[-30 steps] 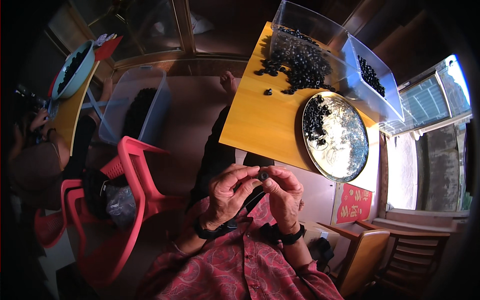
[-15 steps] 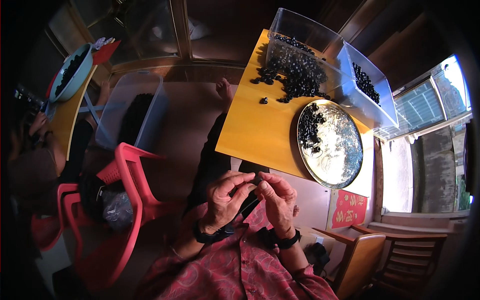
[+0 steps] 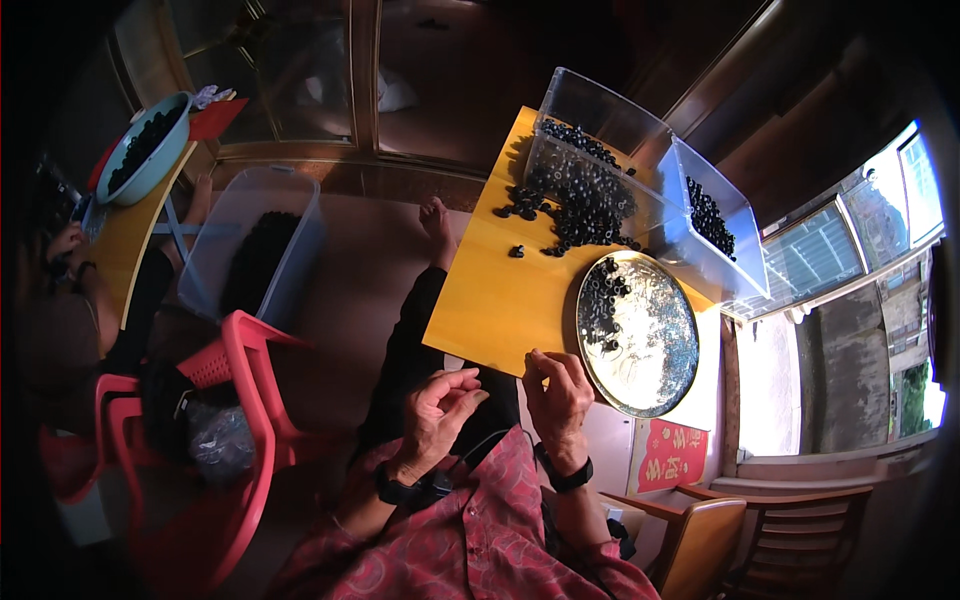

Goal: Inspecting small black plastic components and sorting them onto a tray.

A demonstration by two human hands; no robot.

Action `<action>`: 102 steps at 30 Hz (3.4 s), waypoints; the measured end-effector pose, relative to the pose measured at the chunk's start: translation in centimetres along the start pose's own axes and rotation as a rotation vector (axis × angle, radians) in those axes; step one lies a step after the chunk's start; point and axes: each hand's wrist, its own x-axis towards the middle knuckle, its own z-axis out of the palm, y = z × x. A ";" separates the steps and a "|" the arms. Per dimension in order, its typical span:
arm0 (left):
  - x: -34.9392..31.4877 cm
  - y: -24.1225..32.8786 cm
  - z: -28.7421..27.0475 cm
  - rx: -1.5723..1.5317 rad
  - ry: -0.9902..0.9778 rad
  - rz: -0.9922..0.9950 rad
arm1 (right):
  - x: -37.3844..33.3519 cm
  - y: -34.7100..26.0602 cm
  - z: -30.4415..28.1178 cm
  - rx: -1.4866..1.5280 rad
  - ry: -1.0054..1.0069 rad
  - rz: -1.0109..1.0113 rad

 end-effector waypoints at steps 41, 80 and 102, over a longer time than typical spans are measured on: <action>0.4 -1.9 -2.4 -0.096 -0.023 -0.251 | 14.3 2.8 -9.0 0.927 -0.083 0.746; 0.4 -2.1 0.9 0.029 -0.151 -0.345 | 0.2 9.5 -7.0 -0.086 -0.280 0.290; 12.4 -1.0 3.9 0.535 -0.053 0.252 | 0.0 8.3 -7.1 -0.141 -0.236 0.299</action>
